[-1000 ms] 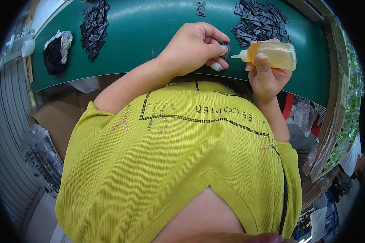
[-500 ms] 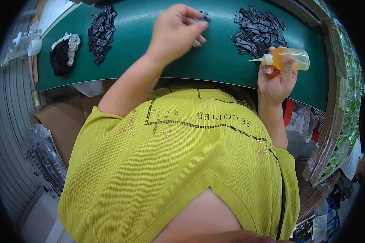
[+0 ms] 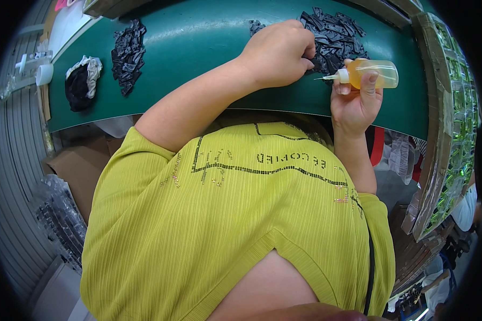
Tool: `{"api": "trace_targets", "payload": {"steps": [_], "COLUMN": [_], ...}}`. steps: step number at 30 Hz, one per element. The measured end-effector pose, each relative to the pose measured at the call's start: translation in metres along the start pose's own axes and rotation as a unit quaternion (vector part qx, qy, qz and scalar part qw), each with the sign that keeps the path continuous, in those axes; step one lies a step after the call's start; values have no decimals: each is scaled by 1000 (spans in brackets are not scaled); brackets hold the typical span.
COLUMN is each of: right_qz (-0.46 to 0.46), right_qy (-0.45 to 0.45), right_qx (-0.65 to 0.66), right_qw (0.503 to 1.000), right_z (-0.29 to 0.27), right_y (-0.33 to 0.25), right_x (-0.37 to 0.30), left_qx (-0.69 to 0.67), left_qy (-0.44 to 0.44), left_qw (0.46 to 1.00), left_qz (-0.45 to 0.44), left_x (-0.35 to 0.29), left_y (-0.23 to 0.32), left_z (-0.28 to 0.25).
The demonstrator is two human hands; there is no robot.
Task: The recorder is assembling small plastic toy cars and applying adhesive to small components on a factory production line.
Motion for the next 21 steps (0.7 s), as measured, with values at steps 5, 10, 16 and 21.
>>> {"api": "trace_targets", "payload": {"steps": [5, 10, 16, 21], "right_qz": [1, -1, -27, -129], "right_qy": [8, 8, -25, -79], "right_qx": [5, 18, -11, -127], "right_qw": [1000, 1000, 999, 980], "right_z": [-2, -2, 10, 32], "right_y": [2, 1, 0, -10], "right_x": [0, 1, -3, -12], "left_qx": [-82, -215, -381, -389], "left_qy": [-26, -12, -36, -18], "left_qw": [995, 972, 913, 904], "left_qz": [-45, -97, -140, -176], "left_x": [-6, -27, -56, -60], "left_y": [-11, -14, -29, -30], "left_z": [3, -15, -1, 7]}}
Point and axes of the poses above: each hand's wrist, its own x-axis towards the middle knuckle, its own z-axis out of the palm, y = z × x, the point moved 9 cm from there along x, towards the middle knuckle, and after that the axes turned 6 degrees about -x, right-handed, at the moved point
